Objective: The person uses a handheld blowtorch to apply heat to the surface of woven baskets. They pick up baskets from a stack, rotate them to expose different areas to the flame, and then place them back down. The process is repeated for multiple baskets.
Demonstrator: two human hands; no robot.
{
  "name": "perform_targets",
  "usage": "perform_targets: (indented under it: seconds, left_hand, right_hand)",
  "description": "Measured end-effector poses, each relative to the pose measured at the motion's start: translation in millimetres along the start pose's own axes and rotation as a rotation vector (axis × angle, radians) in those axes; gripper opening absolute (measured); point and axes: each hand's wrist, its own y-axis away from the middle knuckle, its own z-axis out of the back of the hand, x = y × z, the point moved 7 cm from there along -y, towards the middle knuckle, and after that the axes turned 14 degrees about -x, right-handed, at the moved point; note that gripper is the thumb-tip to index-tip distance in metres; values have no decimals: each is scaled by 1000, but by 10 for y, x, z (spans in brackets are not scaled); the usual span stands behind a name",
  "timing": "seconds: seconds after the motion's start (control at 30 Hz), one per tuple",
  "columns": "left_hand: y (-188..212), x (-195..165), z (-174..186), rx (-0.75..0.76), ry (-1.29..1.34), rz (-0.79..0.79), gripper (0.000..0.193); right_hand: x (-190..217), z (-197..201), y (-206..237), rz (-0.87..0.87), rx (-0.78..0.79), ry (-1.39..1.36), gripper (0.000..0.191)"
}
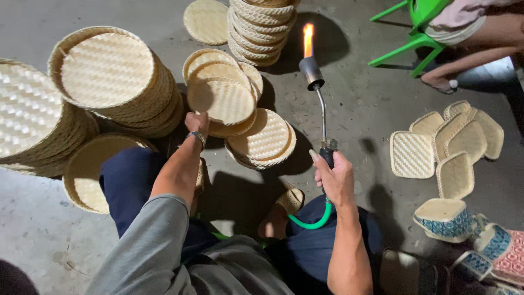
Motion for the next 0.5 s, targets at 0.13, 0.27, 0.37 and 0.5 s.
perform_targets:
  seconds: [0.13,0.27,0.37,0.5]
  left_hand:
    - [61,-188,-1,55,144,18,30]
    - [122,-524,93,89,423,-57,30]
    - [68,-1070,319,-33,551,-420,22]
    - [-118,-1501,459,126,619,-379,27]
  right_hand:
    - [-67,-54,-1,-8,71,23,32]
    - [-76,-220,47,-30,199,-52,32]
    - [-116,-320,126,-34,309,199,35]
    - [-61,-476,205,19,338,215,40]
